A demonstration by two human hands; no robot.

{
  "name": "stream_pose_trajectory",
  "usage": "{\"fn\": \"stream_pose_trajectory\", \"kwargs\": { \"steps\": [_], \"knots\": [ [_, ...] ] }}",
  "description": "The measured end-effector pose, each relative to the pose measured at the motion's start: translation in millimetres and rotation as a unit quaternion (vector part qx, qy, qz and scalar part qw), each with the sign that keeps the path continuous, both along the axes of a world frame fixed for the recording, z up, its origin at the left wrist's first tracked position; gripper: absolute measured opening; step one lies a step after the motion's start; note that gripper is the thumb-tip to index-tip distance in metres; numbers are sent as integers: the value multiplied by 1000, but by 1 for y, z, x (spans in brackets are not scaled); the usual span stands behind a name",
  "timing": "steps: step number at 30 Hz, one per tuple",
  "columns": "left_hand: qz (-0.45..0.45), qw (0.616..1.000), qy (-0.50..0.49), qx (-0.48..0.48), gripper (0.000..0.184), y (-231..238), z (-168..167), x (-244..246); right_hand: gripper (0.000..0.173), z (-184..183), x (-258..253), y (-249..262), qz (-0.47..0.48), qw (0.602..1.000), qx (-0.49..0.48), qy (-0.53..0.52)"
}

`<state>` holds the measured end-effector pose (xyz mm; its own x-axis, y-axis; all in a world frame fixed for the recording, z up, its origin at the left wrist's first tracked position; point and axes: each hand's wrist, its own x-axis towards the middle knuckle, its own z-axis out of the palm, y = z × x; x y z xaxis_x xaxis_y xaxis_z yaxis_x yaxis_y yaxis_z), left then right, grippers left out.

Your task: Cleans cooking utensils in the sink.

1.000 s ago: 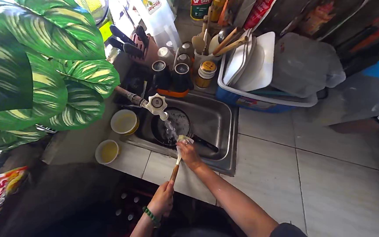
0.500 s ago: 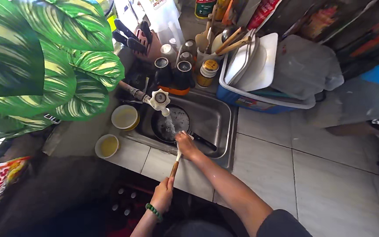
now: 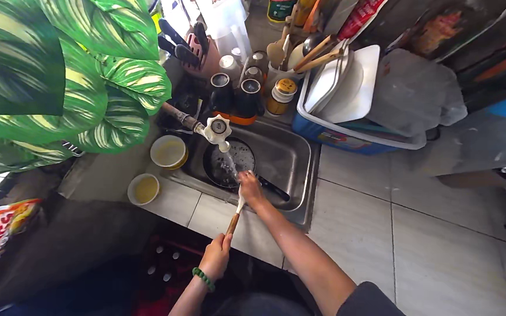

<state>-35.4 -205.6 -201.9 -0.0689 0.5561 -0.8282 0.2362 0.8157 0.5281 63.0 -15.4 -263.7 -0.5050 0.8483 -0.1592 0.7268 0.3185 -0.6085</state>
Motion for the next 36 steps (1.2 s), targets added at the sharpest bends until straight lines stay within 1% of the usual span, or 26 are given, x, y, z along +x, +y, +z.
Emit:
{"fn": "stream_pose_trajectory", "kwargs": {
  "steps": [3, 5, 7, 9, 11, 13, 15, 17, 19, 20, 22, 24, 26, 28, 30, 31, 33, 35, 36],
  "knots": [
    [4, 1000, -2, -2, 44, 0, -1, 3, 25, 1, 7, -30, 6, 999, -3, 38],
    [4, 1000, 1, -2, 44, 0, -1, 5, 23, 0, 12, -37, 27, 997, 16, 66],
    [4, 1000, 7, 4, 45, -1, -2, 6, 23, -2, 11, -25, 30, 997, 29, 67],
    [6, 1000, 9, 9, 45, 0, -1, 8, 26, 2, 7, -3, 6, 999, 8, 32],
    [10, 1000, 3, 7, 44, -1, -2, 6, 26, -1, 5, 5, -18, 999, 8, 31],
    [16, 1000, -7, 3, 43, -1, -2, 5, 25, -1, 6, -5, -32, 999, 2, 31],
    [19, 1000, -10, 2, 43, -1, -2, 6, 25, 4, 12, -28, -24, 999, -17, 42],
    [11, 1000, -8, 3, 44, 0, -2, 8, 21, 2, 19, -41, -2, 997, 18, 72],
    [4, 1000, -5, 3, 45, -1, -1, 9, 19, -4, 18, -33, 15, 994, 58, 90],
    [6, 1000, -4, 3, 45, -1, -1, 9, 20, -5, 15, -22, 13, 995, 59, 80],
    [12, 1000, -3, 0, 44, -1, -1, 10, 26, 2, 8, 2, -4, 999, 17, 31],
    [20, 1000, -10, -7, 44, -2, 0, 11, 27, 0, 5, 10, -22, 1000, 1, 13],
    [23, 1000, -16, -7, 44, -2, 0, 11, 26, -5, 6, -6, -14, 1000, 12, 19],
    [14, 1000, -11, -7, 45, -1, -1, 12, 26, -2, 11, -32, 23, 999, 16, 39],
    [3, 1000, -1, -3, 45, -1, -3, 13, 25, -2, 15, -41, 32, 997, 37, 67],
    [2, 1000, 4, 0, 45, -1, -3, 14, 24, -5, 15, -37, 26, 995, 51, 77],
    [3, 1000, 10, 9, 45, -1, -5, 16, 23, -14, 13, -16, -15, 992, 87, 87],
    [8, 1000, 11, 14, 44, -2, -6, 18, 24, -15, 11, -1, -61, 991, 85, 85],
    [11, 1000, 11, 13, 44, -3, -6, 18, 24, -16, 11, -1, -77, 990, 82, 84]
  ]
}}
